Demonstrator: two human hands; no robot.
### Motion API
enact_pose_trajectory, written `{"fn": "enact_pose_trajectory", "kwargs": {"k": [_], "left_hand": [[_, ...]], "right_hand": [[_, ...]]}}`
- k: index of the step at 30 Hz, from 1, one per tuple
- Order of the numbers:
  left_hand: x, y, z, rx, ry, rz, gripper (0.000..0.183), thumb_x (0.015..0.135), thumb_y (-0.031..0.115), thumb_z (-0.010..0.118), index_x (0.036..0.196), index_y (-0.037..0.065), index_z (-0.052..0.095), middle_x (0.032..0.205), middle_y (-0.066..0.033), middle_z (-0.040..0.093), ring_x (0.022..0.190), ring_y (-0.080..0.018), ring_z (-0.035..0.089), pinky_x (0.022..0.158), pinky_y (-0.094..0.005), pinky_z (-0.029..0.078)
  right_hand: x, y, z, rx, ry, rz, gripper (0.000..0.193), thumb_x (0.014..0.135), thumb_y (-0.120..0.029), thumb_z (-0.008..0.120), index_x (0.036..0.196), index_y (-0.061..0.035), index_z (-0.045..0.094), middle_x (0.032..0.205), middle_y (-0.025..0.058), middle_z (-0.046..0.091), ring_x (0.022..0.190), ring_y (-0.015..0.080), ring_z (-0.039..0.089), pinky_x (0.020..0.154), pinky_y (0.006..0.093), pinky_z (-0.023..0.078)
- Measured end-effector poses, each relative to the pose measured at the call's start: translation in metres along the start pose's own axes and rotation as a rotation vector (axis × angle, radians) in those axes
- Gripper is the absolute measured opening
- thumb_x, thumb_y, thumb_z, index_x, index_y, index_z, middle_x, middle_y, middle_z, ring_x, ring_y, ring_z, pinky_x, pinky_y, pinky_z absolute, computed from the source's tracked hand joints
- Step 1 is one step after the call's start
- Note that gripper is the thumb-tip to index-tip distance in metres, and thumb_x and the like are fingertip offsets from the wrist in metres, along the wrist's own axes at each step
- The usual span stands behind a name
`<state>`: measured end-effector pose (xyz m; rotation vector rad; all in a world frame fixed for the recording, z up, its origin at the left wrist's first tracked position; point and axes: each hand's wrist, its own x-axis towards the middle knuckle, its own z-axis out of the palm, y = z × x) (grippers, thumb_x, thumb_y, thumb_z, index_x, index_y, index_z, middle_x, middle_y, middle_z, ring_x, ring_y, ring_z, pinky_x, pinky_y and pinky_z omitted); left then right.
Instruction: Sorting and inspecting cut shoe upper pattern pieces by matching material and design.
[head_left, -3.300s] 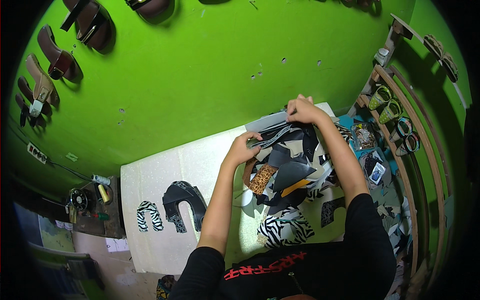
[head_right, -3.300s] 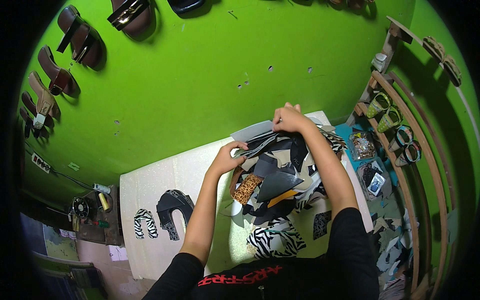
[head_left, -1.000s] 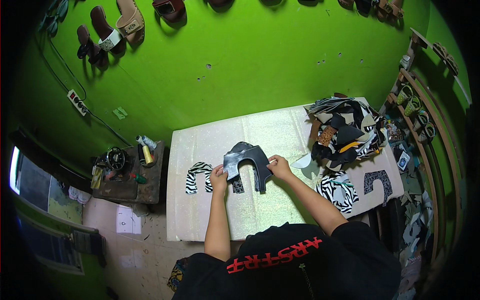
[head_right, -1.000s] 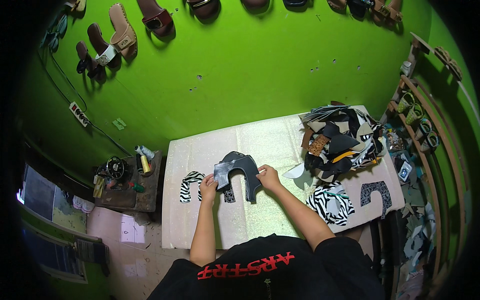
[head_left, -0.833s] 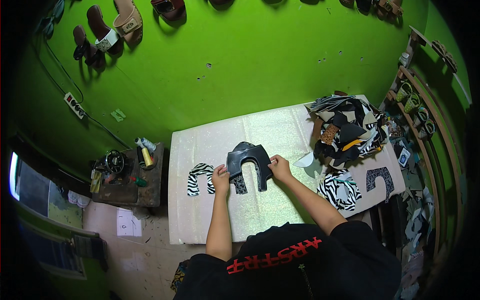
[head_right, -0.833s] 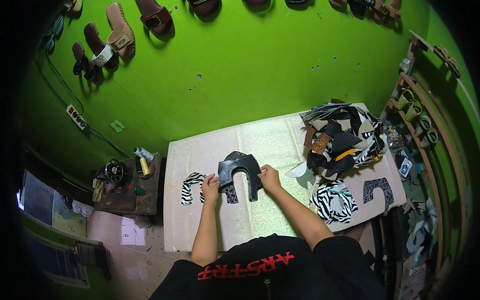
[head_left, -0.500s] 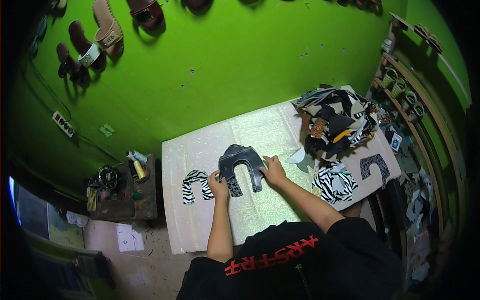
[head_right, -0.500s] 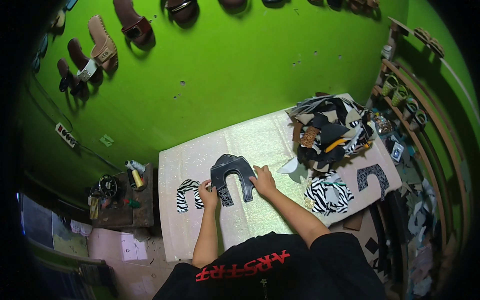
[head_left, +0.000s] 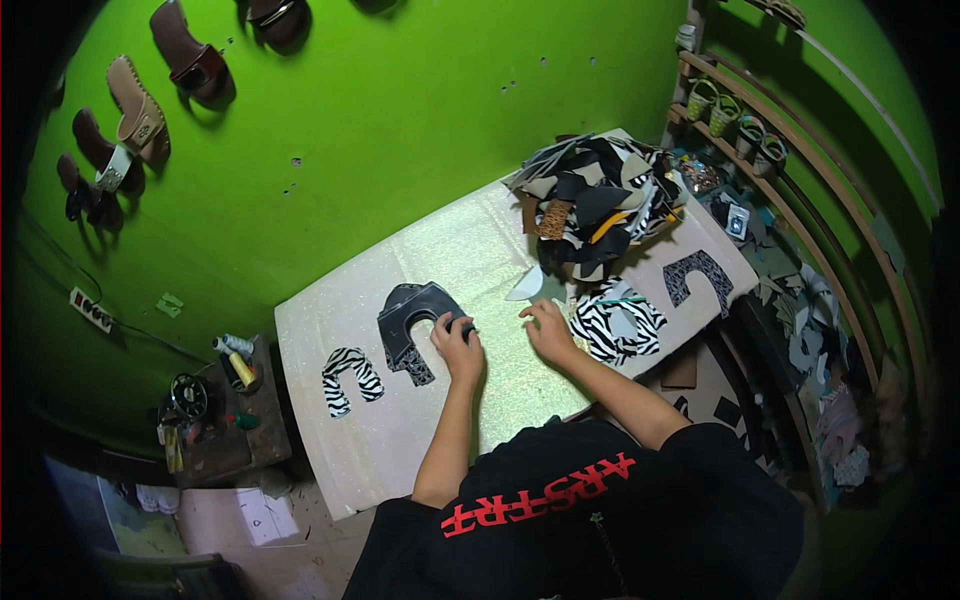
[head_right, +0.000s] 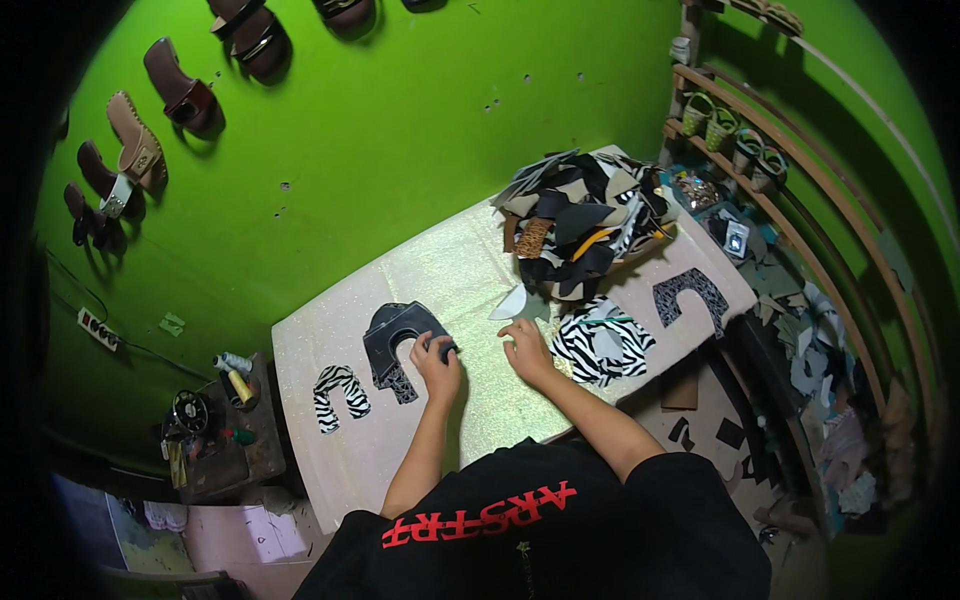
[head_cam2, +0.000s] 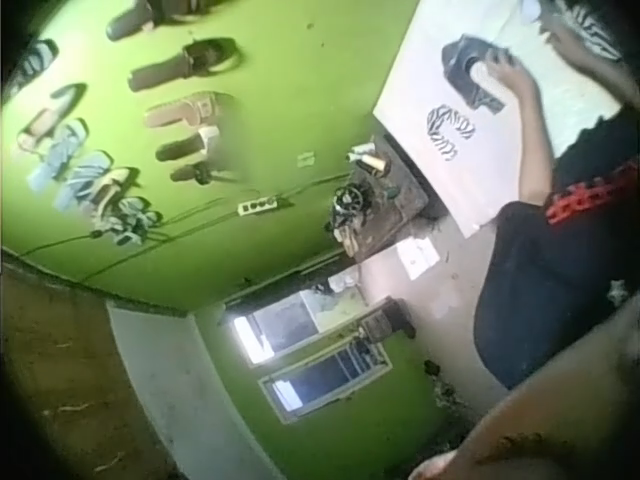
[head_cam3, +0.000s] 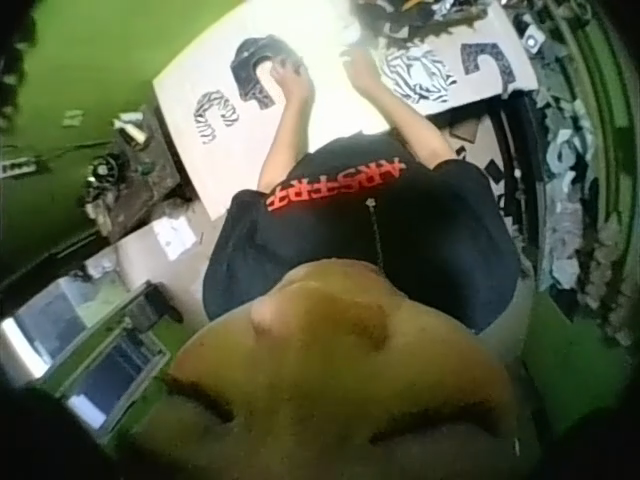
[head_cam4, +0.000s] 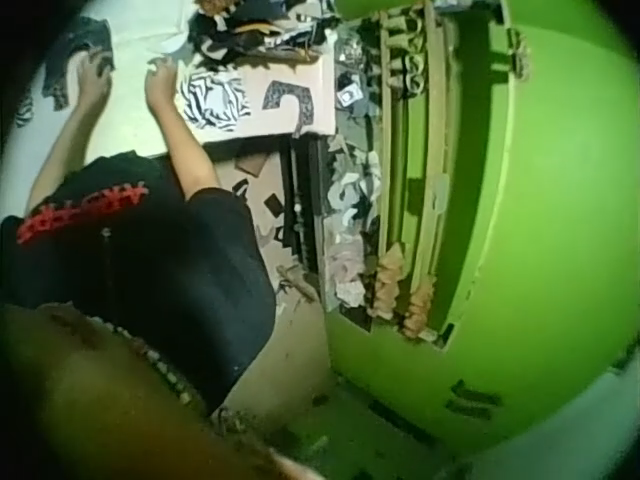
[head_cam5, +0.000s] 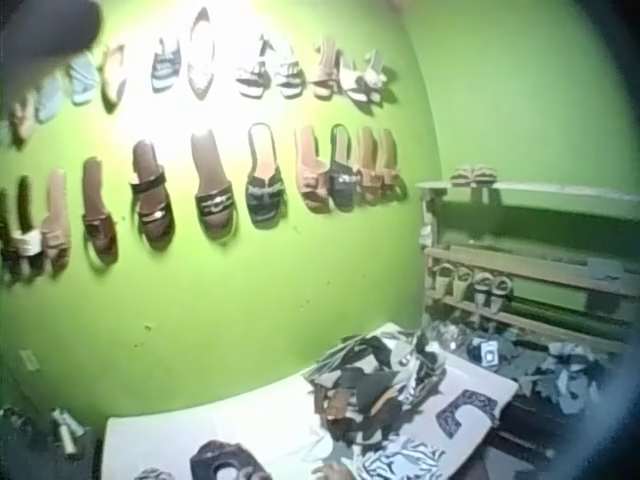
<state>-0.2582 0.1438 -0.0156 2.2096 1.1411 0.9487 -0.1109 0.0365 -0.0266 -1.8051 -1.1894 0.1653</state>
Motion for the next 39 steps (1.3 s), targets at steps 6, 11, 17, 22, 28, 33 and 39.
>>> {"fn": "enact_pose_trajectory", "kwargs": {"k": [6,11,17,22,28,33,39], "left_hand": [[-0.012,0.029,0.035,-0.09,-0.177,0.118,0.019,0.07,0.003,0.058,0.089,0.008,0.06,0.115,-0.014,0.043,0.111,-0.0325,0.035,0.095,-0.0405,0.029],[-0.01,0.04,0.06,-0.153,-0.238,0.183,0.02,0.07,0.002,0.057,0.089,0.008,0.06,0.114,-0.012,0.046,0.111,-0.0316,0.037,0.095,-0.0401,0.03],[-0.011,0.043,0.08,-0.189,-0.338,0.197,0.026,0.071,0.001,0.055,0.096,0.005,0.058,0.116,-0.0141,0.048,0.109,-0.0326,0.044,0.093,-0.0382,0.035],[-0.001,0.03,0.1,-0.108,-0.315,0.152,0.033,0.071,-0.001,0.053,0.104,0.003,0.056,0.122,-0.0179,0.045,0.112,-0.0349,0.043,0.095,-0.0382,0.035],[0.026,0.012,0.121,0.115,-0.249,0.145,0.039,0.074,0.001,0.055,0.113,0.004,0.053,0.123,-0.0197,0.045,0.113,-0.0343,0.044,0.094,-0.0388,0.037],[0.027,0.02,0.118,0.214,-0.234,0.153,0.031,0.073,0.007,0.061,0.104,0.005,0.059,0.111,-0.0133,0.055,0.102,-0.0302,0.051,0.086,-0.0367,0.043],[0.03,0.018,0.112,0.212,-0.167,0.217,0.014,0.076,0.007,0.056,0.088,0.005,0.062,0.092,-0.009,0.059,0.085,-0.0276,0.053,0.072,-0.0366,0.044]], "right_hand": [[-0.006,0.039,-0.05,-0.219,0.233,0.086,0.013,0.068,-0.003,0.055,0.079,-0.0085,0.06,0.083,0.0099,0.051,0.084,0.0291,0.048,0.073,0.038,0.04],[-0.01,0.075,-0.08,-0.238,0.398,0.187,0.023,0.067,-0.003,0.056,0.089,-0.0091,0.055,0.088,0.0092,0.05,0.087,0.0288,0.047,0.075,0.039,0.039],[-0.001,0.091,-0.101,-0.293,0.366,0.438,0.032,0.07,-0.008,0.059,0.101,-0.0117,0.051,0.1,0.008,0.049,0.098,0.0291,0.044,0.084,0.0427,0.034],[-0.004,0.096,-0.102,-0.36,0.253,0.527,0.042,0.068,-0.012,0.059,0.109,-0.0122,0.049,0.11,0.0106,0.044,0.106,0.0311,0.038,0.09,0.0447,0.029],[-0.011,0.084,-0.089,-0.434,0.182,0.375,0.041,0.067,-0.011,0.06,0.107,-0.0104,0.05,0.113,0.0098,0.041,0.109,0.029,0.035,0.089,0.0444,0.027],[-0.018,0.091,-0.093,-0.446,0.064,0.375,0.036,0.067,-0.012,0.061,0.102,-0.011,0.055,0.111,0.0075,0.043,0.108,0.0263,0.036,0.089,0.0429,0.026],[-0.015,0.083,-0.098,-0.397,0.18,0.313,0.034,0.068,-0.013,0.059,0.101,-0.0115,0.054,0.111,0.0083,0.043,0.107,0.0267,0.037,0.089,0.0433,0.025]]}}
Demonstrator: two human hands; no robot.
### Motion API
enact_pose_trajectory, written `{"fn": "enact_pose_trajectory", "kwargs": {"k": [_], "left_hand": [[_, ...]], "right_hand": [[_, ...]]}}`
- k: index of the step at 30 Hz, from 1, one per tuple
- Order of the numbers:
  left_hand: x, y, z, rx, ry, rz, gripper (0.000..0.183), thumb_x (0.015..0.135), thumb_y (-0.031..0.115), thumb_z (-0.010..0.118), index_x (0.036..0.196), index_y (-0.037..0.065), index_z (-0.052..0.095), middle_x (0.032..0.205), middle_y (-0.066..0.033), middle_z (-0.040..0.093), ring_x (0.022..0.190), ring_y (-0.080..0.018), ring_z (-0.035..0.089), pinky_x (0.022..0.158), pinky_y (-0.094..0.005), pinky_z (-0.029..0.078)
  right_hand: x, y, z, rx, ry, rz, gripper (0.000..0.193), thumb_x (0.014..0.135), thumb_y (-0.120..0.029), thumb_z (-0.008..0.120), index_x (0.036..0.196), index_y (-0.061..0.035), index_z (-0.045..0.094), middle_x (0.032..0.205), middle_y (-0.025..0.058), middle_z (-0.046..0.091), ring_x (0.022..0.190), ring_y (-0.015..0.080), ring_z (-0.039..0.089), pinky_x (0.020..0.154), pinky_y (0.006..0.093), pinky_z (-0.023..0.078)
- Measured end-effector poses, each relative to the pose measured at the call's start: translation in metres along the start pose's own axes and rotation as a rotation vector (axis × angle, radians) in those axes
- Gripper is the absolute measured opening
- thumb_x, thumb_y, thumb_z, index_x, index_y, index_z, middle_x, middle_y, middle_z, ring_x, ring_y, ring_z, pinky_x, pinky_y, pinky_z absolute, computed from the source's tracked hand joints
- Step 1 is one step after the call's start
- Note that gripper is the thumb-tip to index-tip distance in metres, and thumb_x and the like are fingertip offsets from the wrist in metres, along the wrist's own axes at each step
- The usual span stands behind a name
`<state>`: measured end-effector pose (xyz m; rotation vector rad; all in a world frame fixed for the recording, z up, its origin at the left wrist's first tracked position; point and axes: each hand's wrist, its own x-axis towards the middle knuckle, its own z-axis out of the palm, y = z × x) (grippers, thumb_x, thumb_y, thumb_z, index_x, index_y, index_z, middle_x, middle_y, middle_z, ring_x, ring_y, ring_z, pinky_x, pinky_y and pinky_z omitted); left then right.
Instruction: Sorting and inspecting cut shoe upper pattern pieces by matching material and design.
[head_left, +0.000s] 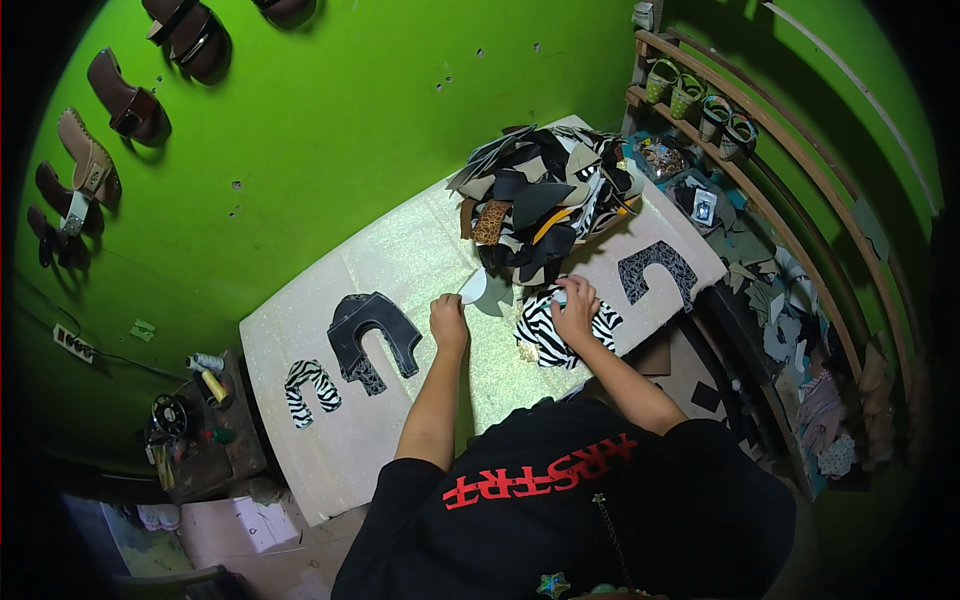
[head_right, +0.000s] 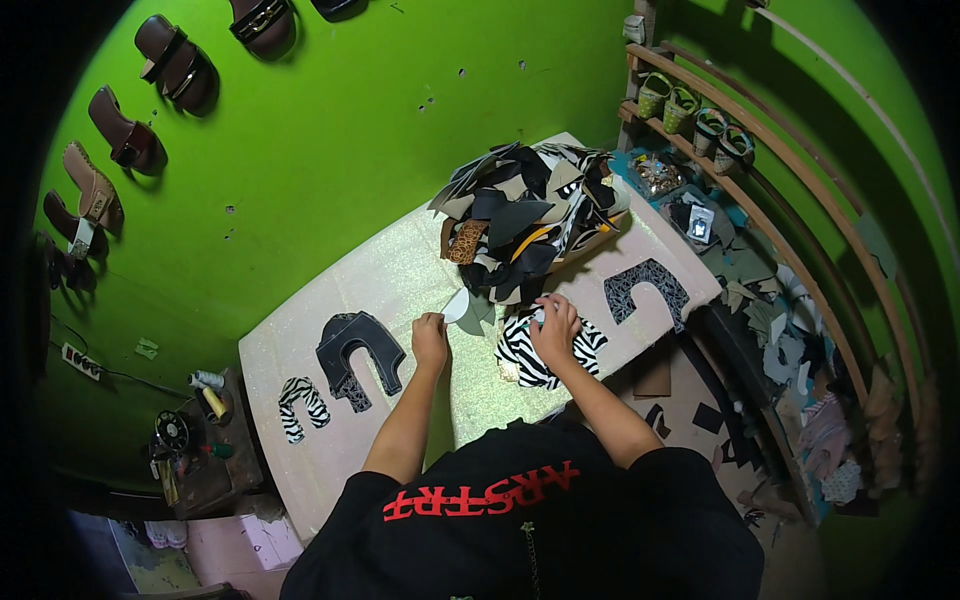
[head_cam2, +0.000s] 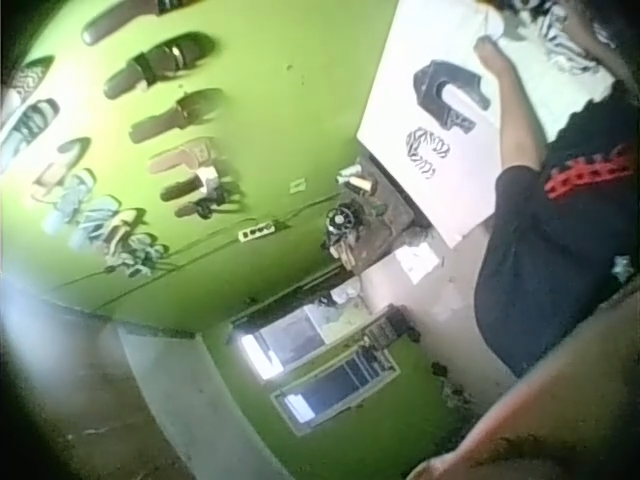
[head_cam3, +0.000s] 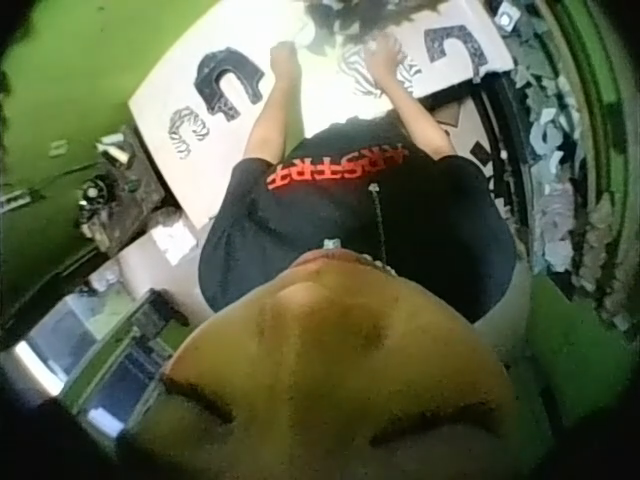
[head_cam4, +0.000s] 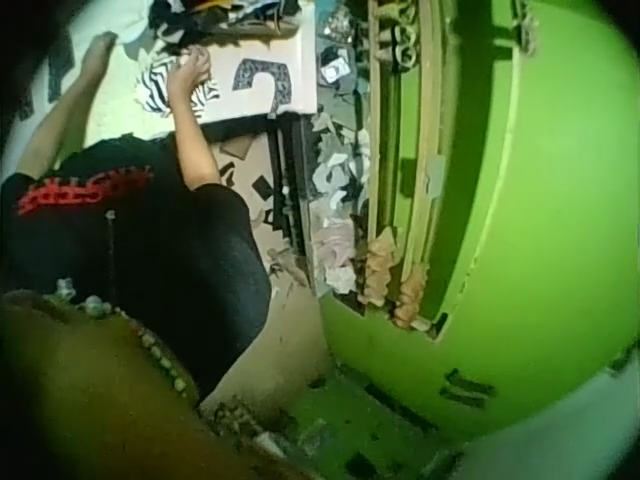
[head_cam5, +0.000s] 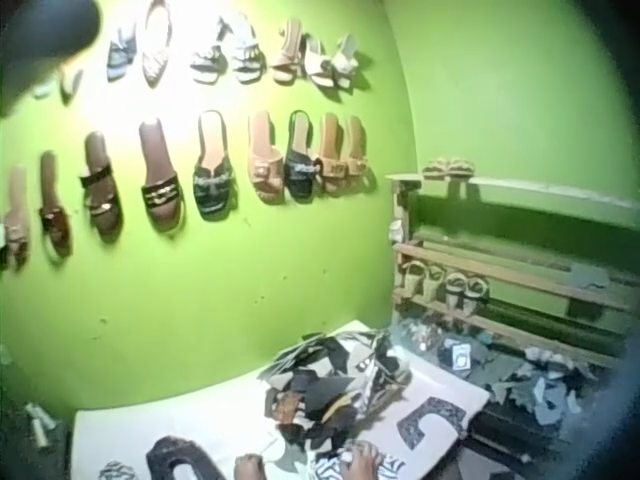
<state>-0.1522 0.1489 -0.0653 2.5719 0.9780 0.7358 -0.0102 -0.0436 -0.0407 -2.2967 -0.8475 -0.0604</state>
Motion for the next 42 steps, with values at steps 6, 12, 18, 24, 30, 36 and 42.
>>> {"fn": "enact_pose_trajectory", "kwargs": {"k": [6,12,18,24,30,36,42], "left_hand": [[-0.003,0.005,-0.003,-0.047,0.04,-0.079,0.012,0.078,0.01,0.055,0.086,0.005,0.061,0.088,-0.0094,0.059,0.082,-0.0284,0.052,0.071,-0.0364,0.044],[-0.004,0.02,-0.011,-0.124,-0.051,-0.079,0.013,0.075,0.01,0.057,0.086,0.007,0.062,0.092,-0.011,0.059,0.088,-0.0302,0.052,0.077,-0.0387,0.043],[-0.003,0.018,-0.026,-0.239,-0.052,-0.048,0.014,0.076,0.01,0.057,0.087,0.005,0.063,0.094,-0.0116,0.06,0.088,-0.0274,0.055,0.077,-0.0358,0.044],[0.018,0.032,-0.077,-1.234,-0.256,-0.338,0.041,0.09,0.035,0.038,0.105,0.0,0.055,0.097,-0.0106,0.06,0.079,-0.018,0.06,0.067,-0.0274,0.045],[0.017,0.012,-0.137,-1.304,-0.261,-0.472,0.022,0.086,0.018,0.052,0.1,0.002,0.054,0.084,-0.0065,0.061,0.066,-0.0152,0.062,0.055,-0.0202,0.046],[-0.014,-0.045,-0.164,-1.103,-0.22,-0.629,0.022,0.083,0.002,0.052,0.105,0.001,0.054,0.085,-0.0038,0.059,0.067,-0.0116,0.06,0.054,-0.0185,0.046],[-0.036,-0.099,-0.177,-1.086,-0.15,-0.724,0.028,0.082,-0.002,0.051,0.11,0.0,0.053,0.082,-0.0048,0.06,0.065,-0.0093,0.058,0.054,-0.0186,0.045]], "right_hand": [[0.051,-0.035,-0.036,0.136,0.39,-0.163,0.036,0.068,-0.013,0.058,0.103,-0.0119,0.051,0.113,0.0094,0.041,0.106,0.0294,0.035,0.089,0.0436,0.023],[0.122,-0.061,-0.054,-0.114,0.318,-0.317,0.041,0.064,-0.009,0.062,0.104,-0.0168,0.056,0.116,0.0086,0.041,0.109,0.0289,0.035,0.091,0.0464,0.021],[0.135,-0.072,-0.052,-0.03,0.458,-0.394,0.02,0.063,-0.009,0.065,0.08,-0.0184,0.066,0.097,-0.0019,0.055,0.103,0.0237,0.042,0.09,0.0452,0.022],[0.08,-0.121,-0.032,0.004,0.441,-0.653,0.025,0.066,-0.014,0.064,0.088,-0.0251,0.065,0.092,-0.0062,0.054,0.096,0.0171,0.044,0.088,0.0469,0.018],[0.034,-0.152,0.014,0.042,0.262,-0.807,0.028,0.066,-0.021,0.066,0.094,-0.0262,0.065,0.098,-0.0062,0.052,0.101,0.017,0.04,0.089,0.0489,0.019],[0.023,-0.187,0.031,0.19,-0.15,-0.799,0.049,0.068,-0.034,0.065,0.114,-0.023,0.055,0.126,0.0106,0.037,0.114,0.0304,0.032,0.094,0.0528,0.017],[0.031,-0.199,0.09,0.422,-0.484,-0.519,0.04,0.073,-0.022,0.062,0.108,-0.0057,0.054,0.097,0.0181,0.057,0.087,0.029,0.057,0.079,0.0401,0.04]]}}
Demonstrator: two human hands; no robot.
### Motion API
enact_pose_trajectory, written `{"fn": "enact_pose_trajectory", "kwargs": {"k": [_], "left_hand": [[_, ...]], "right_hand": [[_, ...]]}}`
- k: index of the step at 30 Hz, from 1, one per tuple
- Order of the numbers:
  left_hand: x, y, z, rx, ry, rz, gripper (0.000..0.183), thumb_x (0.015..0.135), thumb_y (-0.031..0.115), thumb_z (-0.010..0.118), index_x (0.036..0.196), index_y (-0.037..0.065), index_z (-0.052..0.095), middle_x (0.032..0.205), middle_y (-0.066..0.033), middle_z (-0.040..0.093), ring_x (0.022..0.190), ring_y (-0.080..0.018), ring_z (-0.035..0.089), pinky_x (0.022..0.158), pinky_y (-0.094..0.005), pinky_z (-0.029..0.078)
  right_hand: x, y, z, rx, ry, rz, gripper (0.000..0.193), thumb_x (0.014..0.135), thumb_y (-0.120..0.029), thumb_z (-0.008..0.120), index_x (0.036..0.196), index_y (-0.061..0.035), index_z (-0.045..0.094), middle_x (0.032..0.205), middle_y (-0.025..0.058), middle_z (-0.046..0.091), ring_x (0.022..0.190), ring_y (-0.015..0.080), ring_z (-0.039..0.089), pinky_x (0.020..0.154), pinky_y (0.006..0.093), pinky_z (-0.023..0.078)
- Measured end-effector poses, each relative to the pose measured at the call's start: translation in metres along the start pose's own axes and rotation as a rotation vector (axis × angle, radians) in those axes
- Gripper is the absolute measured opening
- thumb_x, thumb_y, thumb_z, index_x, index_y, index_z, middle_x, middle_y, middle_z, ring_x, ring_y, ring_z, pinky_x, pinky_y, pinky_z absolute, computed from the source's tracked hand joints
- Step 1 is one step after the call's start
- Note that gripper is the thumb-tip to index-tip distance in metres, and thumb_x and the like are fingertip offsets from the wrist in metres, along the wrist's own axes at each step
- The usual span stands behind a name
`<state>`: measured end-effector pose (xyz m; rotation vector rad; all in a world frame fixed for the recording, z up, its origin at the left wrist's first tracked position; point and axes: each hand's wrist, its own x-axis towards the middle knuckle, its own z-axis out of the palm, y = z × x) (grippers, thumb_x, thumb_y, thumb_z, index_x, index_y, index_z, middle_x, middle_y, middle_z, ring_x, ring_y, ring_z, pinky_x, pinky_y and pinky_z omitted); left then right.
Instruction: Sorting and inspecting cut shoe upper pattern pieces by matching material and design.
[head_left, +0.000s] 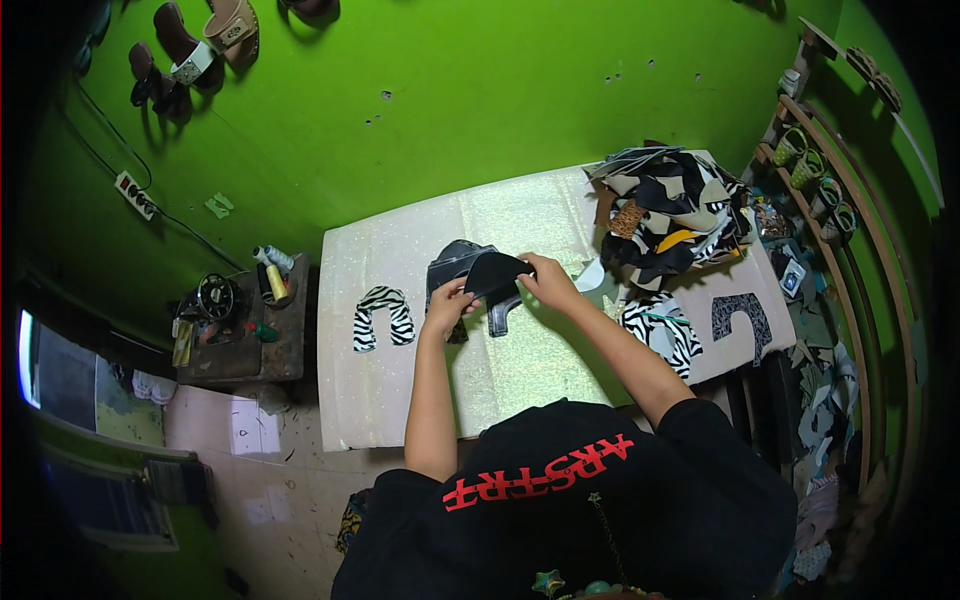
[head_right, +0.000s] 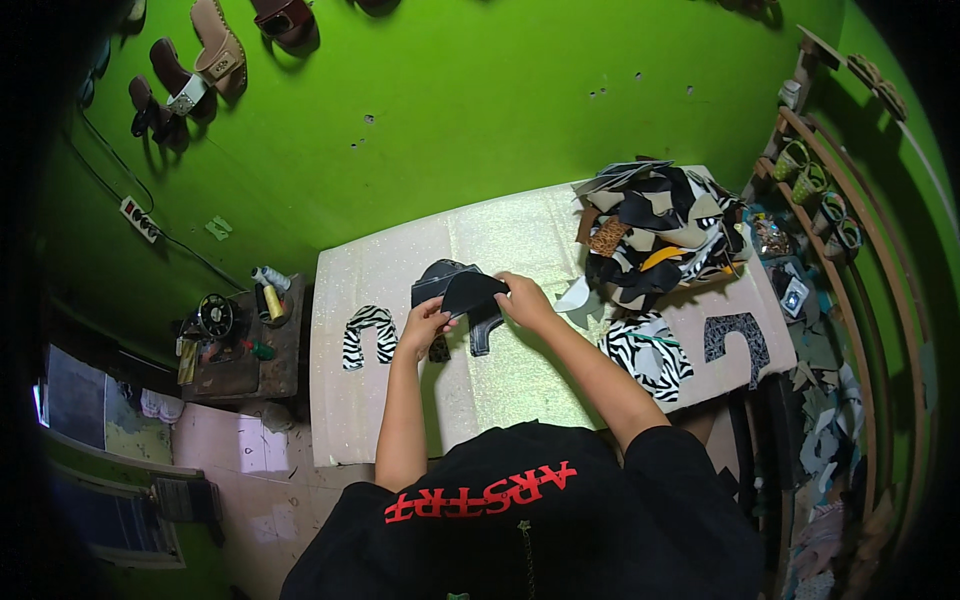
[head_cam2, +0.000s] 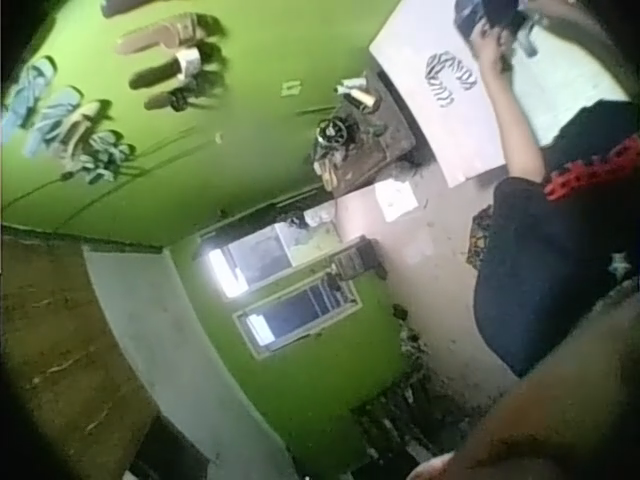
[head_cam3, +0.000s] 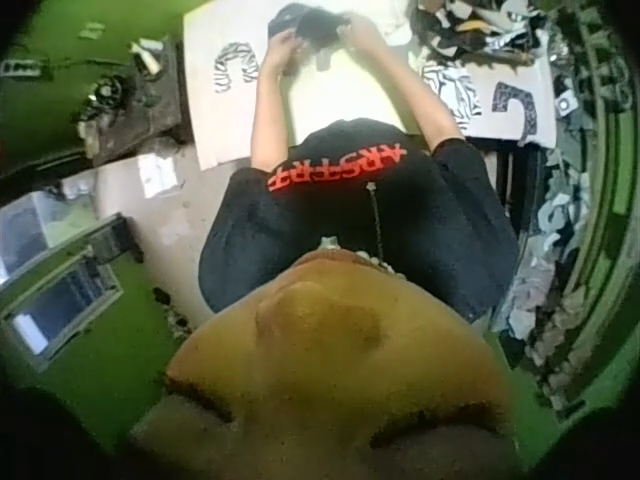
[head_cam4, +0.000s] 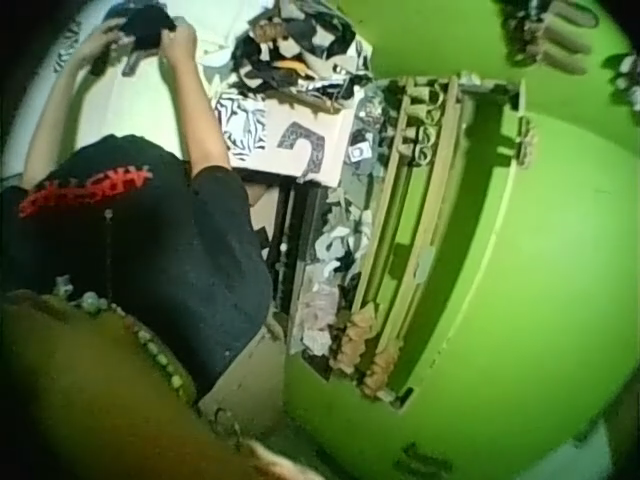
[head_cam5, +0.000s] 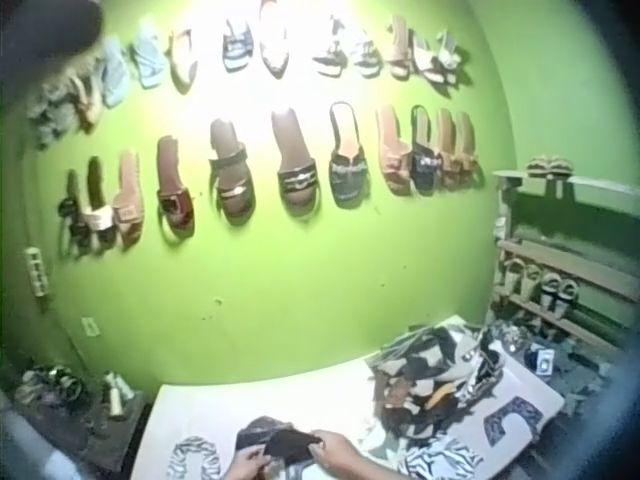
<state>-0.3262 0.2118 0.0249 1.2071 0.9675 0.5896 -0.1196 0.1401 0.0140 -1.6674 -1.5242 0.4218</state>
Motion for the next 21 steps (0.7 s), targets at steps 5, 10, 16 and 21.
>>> {"fn": "enact_pose_trajectory", "kwargs": {"k": [5,10,16,21], "left_hand": [[0.017,-0.01,-0.032,-0.073,0.302,0.059,0.024,0.076,-0.006,0.056,0.1,-0.007,0.053,0.081,-0.0113,0.061,0.066,-0.0151,0.06,0.06,-0.021,0.049],[0.048,-0.04,-0.063,0.006,0.404,0.126,0.022,0.074,-0.004,0.059,0.096,-0.005,0.054,0.08,-0.0104,0.061,0.065,-0.0152,0.06,0.059,-0.0219,0.05],[0.069,-0.052,-0.063,0.394,0.618,0.272,0.018,0.069,0.004,0.067,0.084,-0.002,0.06,0.071,-0.0095,0.062,0.063,-0.0153,0.059,0.058,-0.0256,0.047],[0.072,-0.056,-0.055,0.475,0.691,0.296,0.018,0.067,0.003,0.068,0.082,-0.001,0.06,0.071,-0.0101,0.062,0.061,-0.0178,0.058,0.058,-0.0274,0.046]], "right_hand": [[0.023,-0.013,0.025,0.035,-0.031,0.112,0.028,0.073,-0.017,0.063,0.096,-0.0022,0.058,0.084,0.02,0.062,0.078,0.0347,0.059,0.07,0.0389,0.047],[0.045,-0.029,0.048,-0.041,-0.016,0.204,0.03,0.074,-0.02,0.063,0.098,-0.0058,0.054,0.08,0.017,0.062,0.078,0.0332,0.06,0.069,0.0402,0.047],[0.052,-0.017,0.07,-0.171,-0.016,0.333,0.028,0.076,-0.023,0.061,0.098,-0.0069,0.054,0.084,0.0155,0.062,0.08,0.0312,0.06,0.07,0.04,0.047],[0.054,-0.011,0.079,-0.236,0.013,0.387,0.036,0.074,-0.029,0.064,0.096,-0.0045,0.047,0.081,0.0158,0.061,0.079,0.0322,0.06,0.067,0.0408,0.047]]}}
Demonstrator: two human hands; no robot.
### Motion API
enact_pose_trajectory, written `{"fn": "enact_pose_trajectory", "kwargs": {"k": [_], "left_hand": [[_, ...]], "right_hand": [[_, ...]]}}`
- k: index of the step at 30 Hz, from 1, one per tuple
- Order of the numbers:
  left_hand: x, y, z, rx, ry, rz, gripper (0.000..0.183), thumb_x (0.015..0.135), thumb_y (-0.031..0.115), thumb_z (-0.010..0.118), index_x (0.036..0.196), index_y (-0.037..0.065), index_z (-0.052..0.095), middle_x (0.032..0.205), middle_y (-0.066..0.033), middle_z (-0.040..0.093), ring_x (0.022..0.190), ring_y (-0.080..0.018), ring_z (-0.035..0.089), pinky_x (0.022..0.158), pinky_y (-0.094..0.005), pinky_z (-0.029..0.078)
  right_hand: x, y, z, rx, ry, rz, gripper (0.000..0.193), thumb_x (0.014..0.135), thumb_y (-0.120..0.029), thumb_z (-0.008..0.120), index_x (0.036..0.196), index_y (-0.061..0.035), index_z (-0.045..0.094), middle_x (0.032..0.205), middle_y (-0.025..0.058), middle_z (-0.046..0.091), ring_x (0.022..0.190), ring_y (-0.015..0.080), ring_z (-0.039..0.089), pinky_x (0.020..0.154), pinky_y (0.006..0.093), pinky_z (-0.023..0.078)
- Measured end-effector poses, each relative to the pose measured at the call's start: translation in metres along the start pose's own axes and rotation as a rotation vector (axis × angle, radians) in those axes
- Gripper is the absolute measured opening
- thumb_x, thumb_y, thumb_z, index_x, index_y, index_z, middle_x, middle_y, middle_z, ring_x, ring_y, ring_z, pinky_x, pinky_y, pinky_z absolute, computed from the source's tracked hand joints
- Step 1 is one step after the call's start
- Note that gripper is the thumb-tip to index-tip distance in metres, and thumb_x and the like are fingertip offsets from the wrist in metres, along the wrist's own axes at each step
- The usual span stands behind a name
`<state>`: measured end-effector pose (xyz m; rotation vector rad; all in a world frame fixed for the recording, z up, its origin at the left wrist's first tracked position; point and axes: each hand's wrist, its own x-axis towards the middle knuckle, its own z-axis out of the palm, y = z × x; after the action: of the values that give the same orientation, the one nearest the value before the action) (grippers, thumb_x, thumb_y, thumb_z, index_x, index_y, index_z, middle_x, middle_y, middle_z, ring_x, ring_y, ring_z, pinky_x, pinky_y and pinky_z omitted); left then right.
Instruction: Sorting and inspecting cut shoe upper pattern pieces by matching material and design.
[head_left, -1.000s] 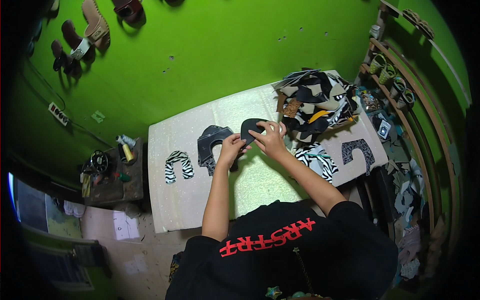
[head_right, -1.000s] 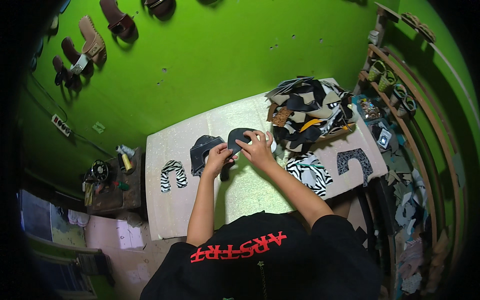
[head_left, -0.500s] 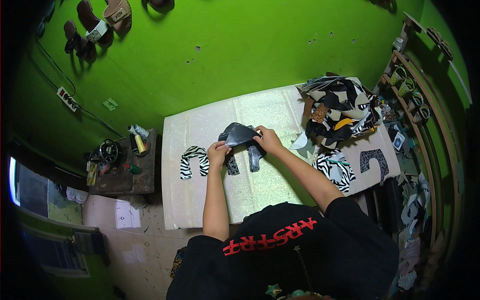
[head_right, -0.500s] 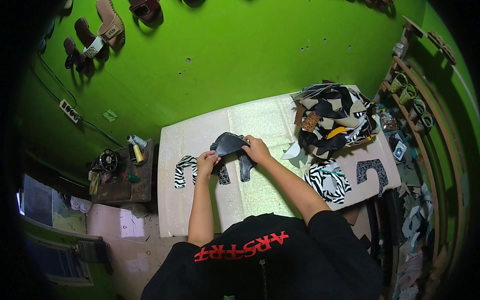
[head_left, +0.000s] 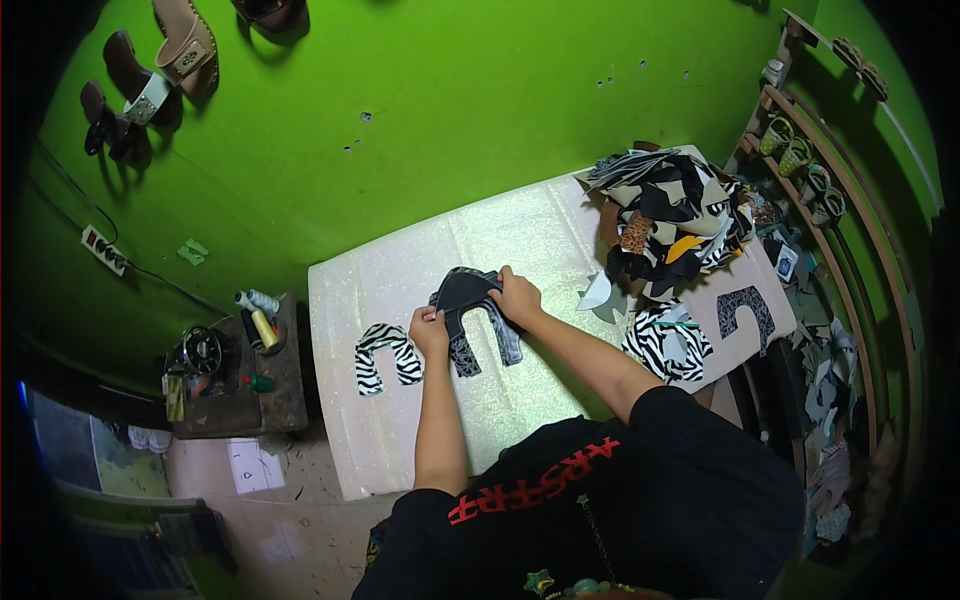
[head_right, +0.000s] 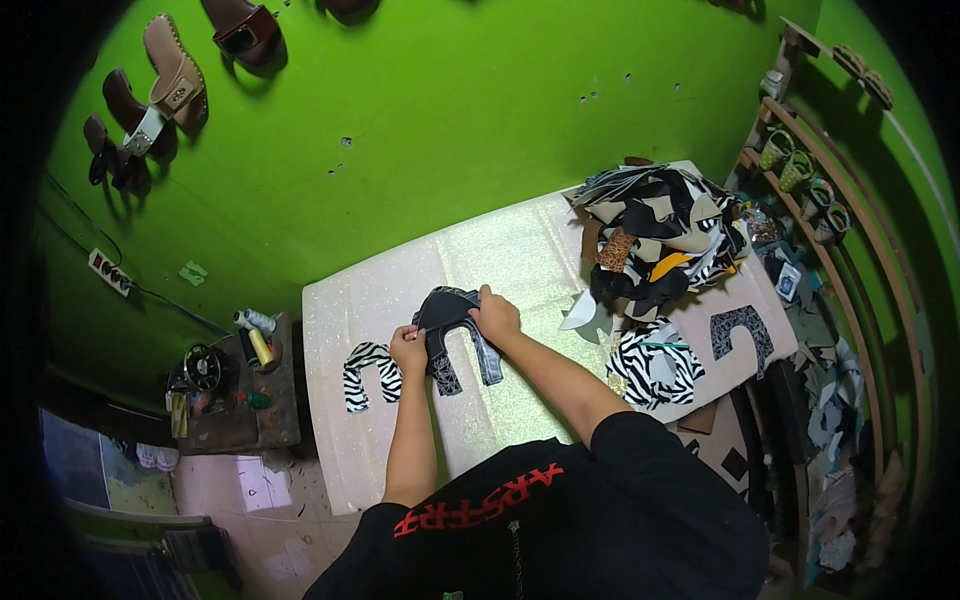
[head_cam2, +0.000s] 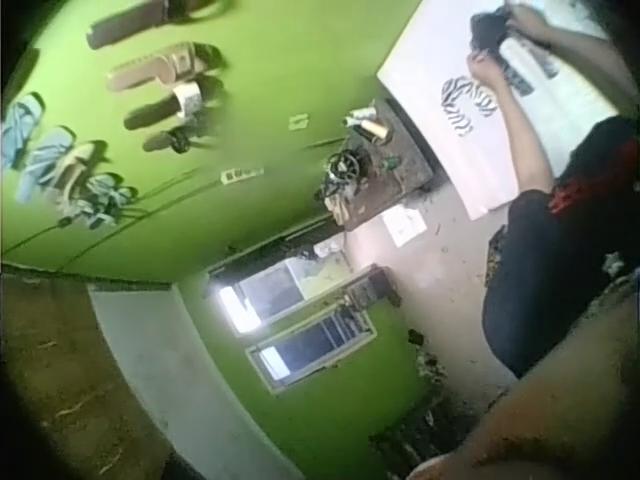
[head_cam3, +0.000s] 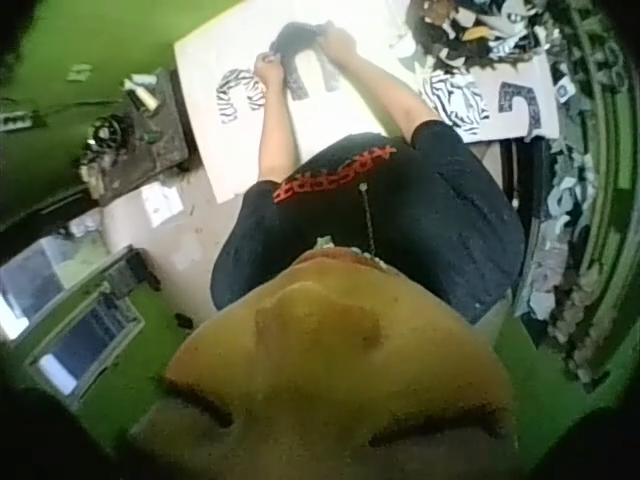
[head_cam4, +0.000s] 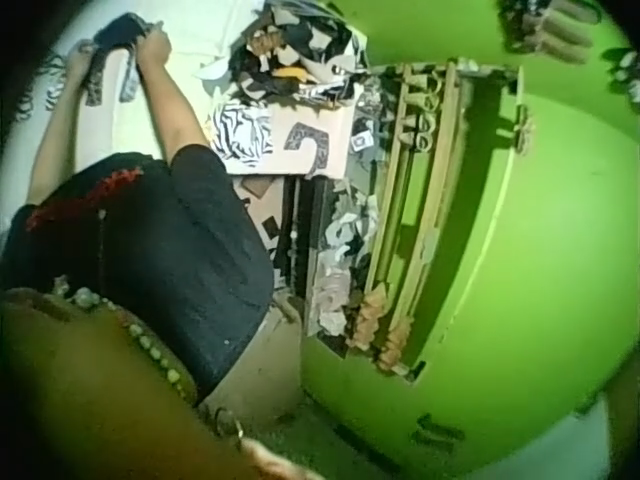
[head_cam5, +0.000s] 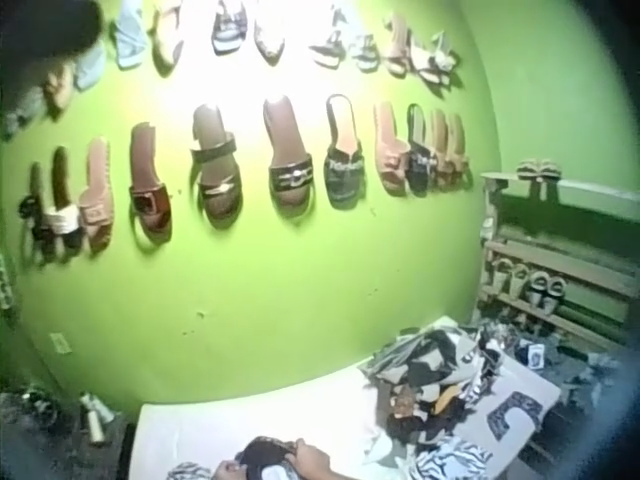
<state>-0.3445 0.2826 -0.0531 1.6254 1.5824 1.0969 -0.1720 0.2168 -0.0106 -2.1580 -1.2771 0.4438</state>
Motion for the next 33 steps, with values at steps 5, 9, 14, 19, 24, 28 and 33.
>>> {"fn": "enact_pose_trajectory", "kwargs": {"k": [5,9,14,19,24,28,33], "left_hand": [[-0.005,0.003,0.002,0.003,-0.014,0.008,0.018,0.068,0.001,0.066,0.083,-0.001,0.056,0.075,-0.0112,0.058,0.065,-0.0196,0.056,0.06,-0.0286,0.046],[-0.012,0.017,0.0,0.134,-0.007,-0.001,0.026,0.069,0.0,0.063,0.091,0.001,0.052,0.089,-0.0136,0.044,0.078,-0.0238,0.049,0.067,-0.0315,0.044],[-0.028,0.037,-0.002,0.202,0.065,0.042,0.03,0.07,0.002,0.059,0.098,0.001,0.048,0.096,-0.0165,0.042,0.082,-0.0283,0.05,0.074,-0.0343,0.043],[-0.063,0.08,0.011,0.256,0.076,-0.053,0.039,0.07,0.005,0.059,0.105,0.002,0.042,0.113,-0.0189,0.031,0.098,-0.0338,0.045,0.086,-0.0403,0.037],[-0.093,0.096,0.04,0.235,0.093,0.213,0.05,0.067,0.006,0.061,0.112,0.003,0.04,0.122,-0.0206,0.022,0.106,-0.0344,0.031,0.092,-0.042,0.028],[-0.117,0.123,0.067,0.133,-0.051,0.313,0.049,0.066,0.007,0.061,0.11,0.003,0.041,0.12,-0.0223,0.023,0.111,-0.038,0.026,0.096,-0.0455,0.02],[-0.143,0.146,0.107,0.097,-0.15,0.44,0.048,0.068,0.007,0.059,0.112,0.002,0.041,0.122,-0.0222,0.02,0.109,-0.0369,0.026,0.094,-0.0461,0.022]], "right_hand": [[0.002,-0.005,-0.003,-0.043,-0.09,0.173,0.049,0.073,-0.034,0.066,0.1,0.0005,0.043,0.087,0.0202,0.06,0.082,0.0342,0.06,0.068,0.0419,0.049],[-0.001,0.003,-0.006,-0.019,-0.063,0.219,0.05,0.072,-0.036,0.066,0.098,0.0013,0.045,0.084,0.0199,0.06,0.082,0.0339,0.059,0.069,0.0403,0.048],[-0.015,0.016,-0.029,0.133,0.061,0.056,0.037,0.076,-0.023,0.059,0.104,-0.0027,0.044,0.093,0.0185,0.057,0.089,0.0324,0.057,0.075,0.0398,0.046],[-0.029,0.044,-0.078,0.345,0.196,-0.145,0.028,0.074,-0.012,0.056,0.1,-0.0055,0.048,0.071,0.0108,0.051,0.07,0.0275,0.054,0.063,0.037,0.042],[-0.051,0.067,-0.143,0.398,0.606,-0.271,0.017,0.073,-0.008,0.055,0.09,-0.0061,0.054,0.071,0.0102,0.05,0.065,0.0268,0.053,0.058,0.0344,0.042],[-0.067,0.11,-0.19,0.26,0.91,-0.193,0.013,0.073,-0.007,0.055,0.085,-0.0074,0.056,0.073,0.0095,0.051,0.066,0.0272,0.053,0.06,0.0345,0.043],[-0.073,0.176,-0.232,0.154,1.221,0.035,0.026,0.071,-0.01,0.058,0.095,-0.0046,0.051,0.086,0.0093,0.048,0.084,0.0275,0.049,0.074,0.0372,0.039]]}}
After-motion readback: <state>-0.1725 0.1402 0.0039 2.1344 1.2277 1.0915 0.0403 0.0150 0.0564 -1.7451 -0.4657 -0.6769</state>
